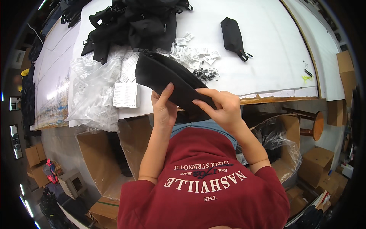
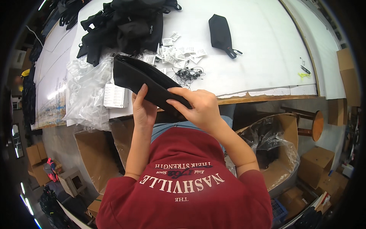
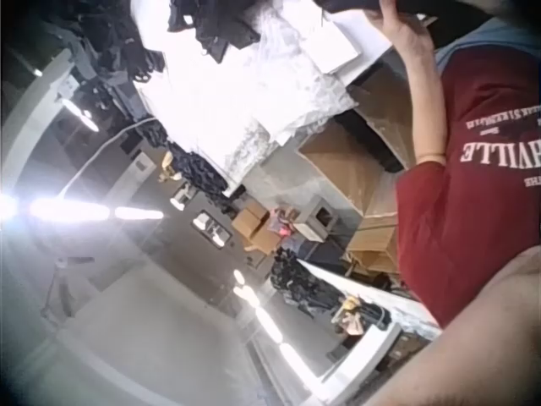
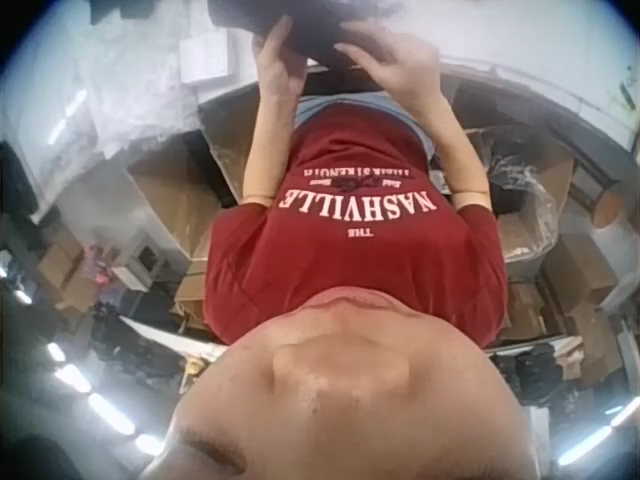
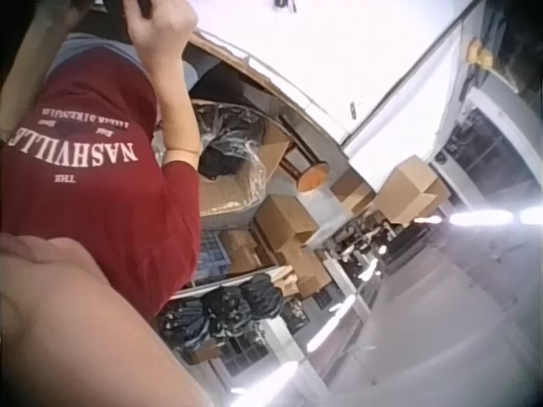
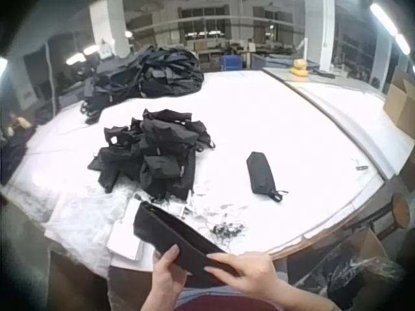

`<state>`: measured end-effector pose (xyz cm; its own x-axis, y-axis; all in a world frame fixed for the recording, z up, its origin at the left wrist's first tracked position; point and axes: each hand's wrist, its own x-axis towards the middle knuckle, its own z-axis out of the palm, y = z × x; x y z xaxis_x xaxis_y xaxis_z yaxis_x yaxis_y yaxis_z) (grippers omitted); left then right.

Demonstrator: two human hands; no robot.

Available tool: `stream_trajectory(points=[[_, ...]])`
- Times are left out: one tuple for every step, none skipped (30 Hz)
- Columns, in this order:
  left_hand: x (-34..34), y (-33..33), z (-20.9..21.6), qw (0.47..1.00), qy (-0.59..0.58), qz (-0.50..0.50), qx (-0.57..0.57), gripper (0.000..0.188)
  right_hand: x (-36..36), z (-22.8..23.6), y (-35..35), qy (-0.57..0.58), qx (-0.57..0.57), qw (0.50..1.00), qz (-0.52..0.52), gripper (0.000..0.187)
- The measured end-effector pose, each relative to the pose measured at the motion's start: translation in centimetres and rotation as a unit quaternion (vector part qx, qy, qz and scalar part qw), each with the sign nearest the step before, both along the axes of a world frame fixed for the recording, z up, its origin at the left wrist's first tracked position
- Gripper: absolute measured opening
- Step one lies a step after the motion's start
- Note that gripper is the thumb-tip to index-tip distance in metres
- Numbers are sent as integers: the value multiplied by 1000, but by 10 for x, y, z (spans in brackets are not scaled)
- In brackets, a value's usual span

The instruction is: Placing small items into protective black fabric cases/pouches and sorting them.

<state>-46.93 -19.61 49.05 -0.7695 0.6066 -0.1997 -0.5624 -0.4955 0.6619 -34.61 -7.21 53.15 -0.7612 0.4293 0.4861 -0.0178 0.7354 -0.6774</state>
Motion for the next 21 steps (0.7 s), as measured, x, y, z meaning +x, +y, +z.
stream_trajectory(points=[[3, 3, 5, 1000, -5, 10, -1, 28, 1, -5, 0, 1, -8, 1000, -7, 24], [5, 4, 7, 1000, -9, 20, -1, 23, 2, -10, 0, 3, -16, 1000, -13, 22], [5, 4, 7, 1000, -10, 19, -2, 23, 3, -13, 0, 2, -17, 1000, -15, 22], [5, 3, 5, 1000, -21, 8, -4, 24, 4, -17, 0, -7, -29, 999, -13, 23], [5, 3, 4, 999, -32, -2, -5, 25, 5, -19, 0, -16, -42, 999, -12, 24], [5, 3, 4, 999, -33, -3, -6, 25, 7, -21, 0, -18, -42, 999, -14, 24], [5, 4, 4, 999, -35, -7, -17, 26, 10, -23, 1, -35, -91, 995, -9, 18], [6, 4, 4, 999, -36, -11, -29, 27, 12, -25, 0, -51, -139, 989, -5, 15], [6, 7, 3, 999, -37, -13, -29, 27, 13, -28, -3, -52, -139, 989, -7, 15], [7, 9, 3, 999, -16, 3, -50, 28, 13, -33, -8, 14, -264, 963, -46, 17], [7, 11, 2, 997, 6, 20, -71, 29, 14, -38, -11, 80, -383, 916, -83, 23], [7, 11, 2, 997, 5, 20, -71, 29, 16, -41, -9, 80, -383, 916, -83, 23], [6, 10, 3, 995, 35, 24, -88, 28, 21, -44, -5, 55, -456, 886, -64, 29], [5, 9, 3, 992, 66, 28, -106, 28, 27, -48, 0, 30, -525, 849, -45, 35], [6, 9, 5, 992, 67, 26, -106, 28, 27, -52, 5, 9, -498, 867, -12, 38], [6, 9, 9, 988, 100, 6, -121, 27, 24, -55, 11, 10, -498, 867, -14, 38], [7, 8, 12, 982, 133, -14, -134, 26, 19, -58, 18, 40, -447, 894, 11, 38], [7, 5, 15, 982, 133, -18, -135, 26, 12, -49, 21, 67, -394, 916, 35, 38], [7, 2, 18, 974, 136, -66, -168, 27, 6, -33, 24, 75, -428, 899, 51, 34], [8, 1, 19, 964, 138, -113, -199, 28, 2, -33, 27, 76, -427, 900, 48, 34], [10, 1, 18, 960, 144, -135, -197, 30, -4, -30, 31, 87, -436, 895, 43, 31]])
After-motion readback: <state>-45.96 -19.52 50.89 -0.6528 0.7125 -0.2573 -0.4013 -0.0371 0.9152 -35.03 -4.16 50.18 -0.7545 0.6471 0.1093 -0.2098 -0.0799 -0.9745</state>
